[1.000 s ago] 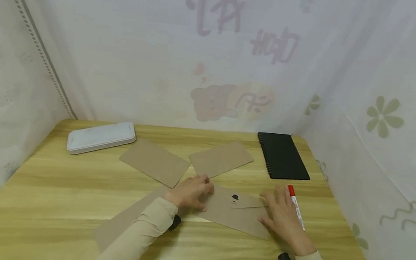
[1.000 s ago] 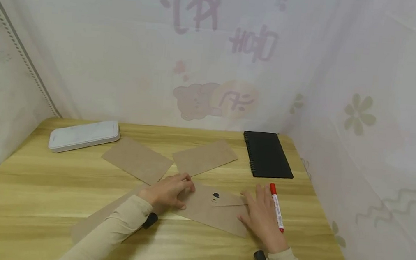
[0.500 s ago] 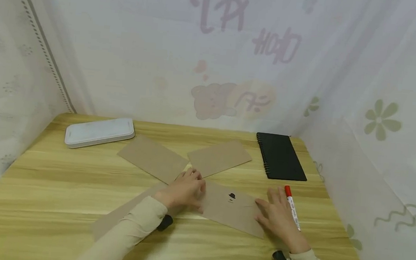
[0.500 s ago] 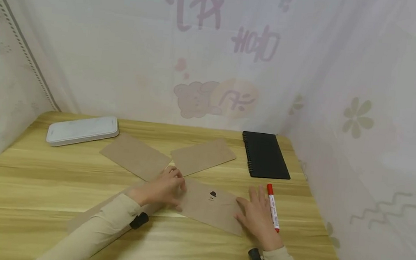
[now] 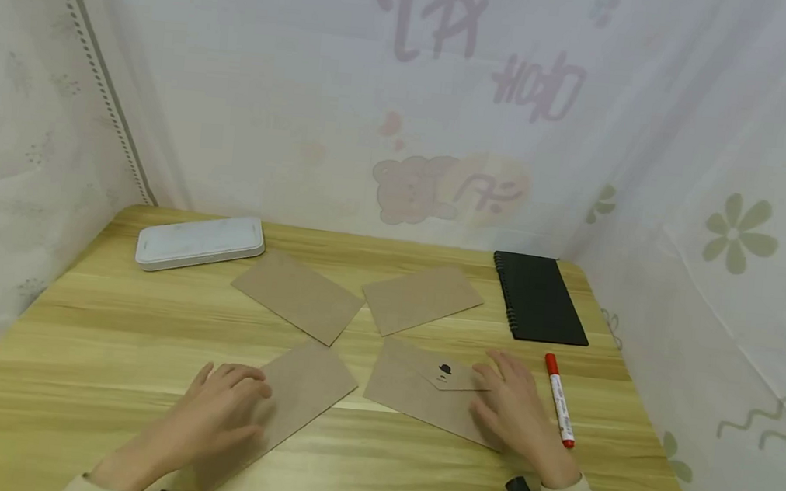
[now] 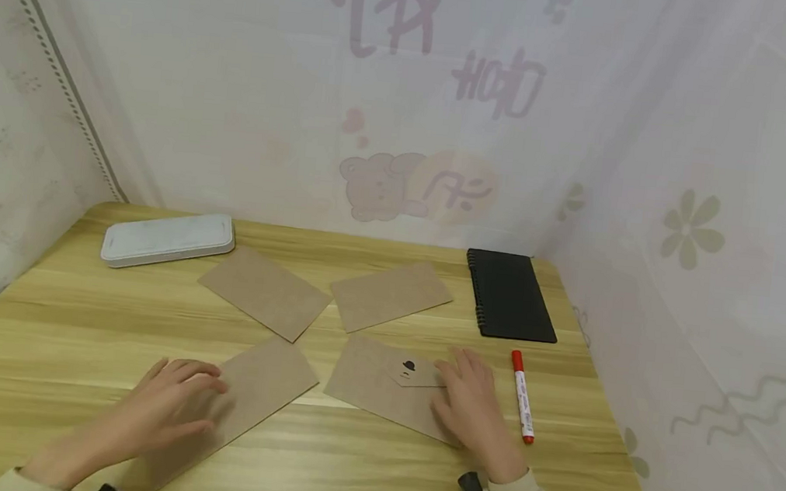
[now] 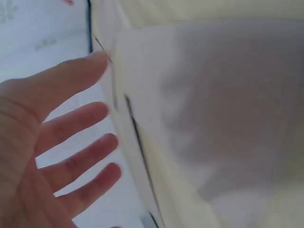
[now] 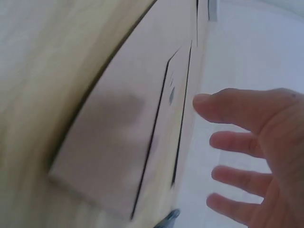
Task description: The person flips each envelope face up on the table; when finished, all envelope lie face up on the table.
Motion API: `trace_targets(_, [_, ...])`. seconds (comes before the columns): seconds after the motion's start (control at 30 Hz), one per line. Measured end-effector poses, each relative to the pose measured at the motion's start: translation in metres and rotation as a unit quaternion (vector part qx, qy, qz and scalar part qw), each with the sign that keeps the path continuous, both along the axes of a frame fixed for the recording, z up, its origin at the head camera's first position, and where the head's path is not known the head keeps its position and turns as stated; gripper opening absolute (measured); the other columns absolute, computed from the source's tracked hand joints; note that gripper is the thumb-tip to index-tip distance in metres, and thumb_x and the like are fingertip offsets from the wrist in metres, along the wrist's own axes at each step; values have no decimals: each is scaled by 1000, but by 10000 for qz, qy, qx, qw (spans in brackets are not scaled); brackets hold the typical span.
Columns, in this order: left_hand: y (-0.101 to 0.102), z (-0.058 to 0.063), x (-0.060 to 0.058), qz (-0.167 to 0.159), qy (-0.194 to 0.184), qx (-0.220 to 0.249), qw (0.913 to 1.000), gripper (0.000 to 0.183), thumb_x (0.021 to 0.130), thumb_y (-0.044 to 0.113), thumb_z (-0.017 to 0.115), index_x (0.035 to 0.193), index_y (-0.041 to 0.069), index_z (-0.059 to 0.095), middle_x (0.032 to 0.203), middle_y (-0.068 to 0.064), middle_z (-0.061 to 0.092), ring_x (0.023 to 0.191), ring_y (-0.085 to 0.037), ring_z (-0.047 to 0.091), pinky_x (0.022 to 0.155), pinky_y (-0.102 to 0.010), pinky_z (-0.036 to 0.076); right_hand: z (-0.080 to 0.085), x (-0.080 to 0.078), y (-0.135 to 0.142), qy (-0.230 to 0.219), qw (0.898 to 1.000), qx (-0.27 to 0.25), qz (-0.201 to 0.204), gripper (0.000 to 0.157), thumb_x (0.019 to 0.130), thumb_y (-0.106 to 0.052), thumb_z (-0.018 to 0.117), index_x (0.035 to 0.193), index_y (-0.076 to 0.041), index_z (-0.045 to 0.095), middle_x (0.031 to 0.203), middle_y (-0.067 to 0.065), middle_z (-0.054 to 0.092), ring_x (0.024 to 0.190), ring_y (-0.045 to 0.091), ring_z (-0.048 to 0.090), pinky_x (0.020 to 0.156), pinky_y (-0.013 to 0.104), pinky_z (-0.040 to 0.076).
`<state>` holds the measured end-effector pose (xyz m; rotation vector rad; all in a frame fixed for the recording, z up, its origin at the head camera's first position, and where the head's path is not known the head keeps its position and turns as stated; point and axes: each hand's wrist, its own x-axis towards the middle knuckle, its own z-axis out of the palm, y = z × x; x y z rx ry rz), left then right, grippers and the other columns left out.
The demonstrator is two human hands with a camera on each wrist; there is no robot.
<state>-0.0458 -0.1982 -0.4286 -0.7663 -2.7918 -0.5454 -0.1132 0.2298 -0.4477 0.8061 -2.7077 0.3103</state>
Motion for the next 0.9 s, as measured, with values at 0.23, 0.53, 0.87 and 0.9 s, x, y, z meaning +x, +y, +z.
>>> trace_targets(0.23, [-29,-19,38,678,536,245,9960,53,53,28,87,99,18,63,110,-6,56,102,-34,50,78,-73,28,14,-4,-34,-489,9961,-70,730,47,74,-12,76,117,-2,60,126,20,51,118,40,44,95,57,34])
trace_targets(0.53, [-31,-30,57,1102,219,117,9936,71,51,45,85,111,14,62,125,-16,47,106,-46,44,81,-80,17,24,-13,-94,-1003,9777,527,1770,47,80,-20,74,123,-9,58,127,9,53,123,31,42,102,46,32])
trace_targets(0.87, [-28,-39,68,1284,-163,-73,9916,91,53,70,70,119,8,59,130,-22,43,112,-45,39,88,-78,10,11,-28,-149,-995,9542,1162,2570,51,80,-32,73,124,-12,58,130,6,53,126,29,41,105,39,29])
trace_targets(0.9, [-28,-39,68,1264,-140,-98,9918,92,53,70,68,120,7,58,131,-23,43,113,-45,39,89,-77,9,11,-29,-151,-977,9541,1178,2574,52,79,-32,74,124,-12,58,130,7,53,126,28,41,105,39,29])
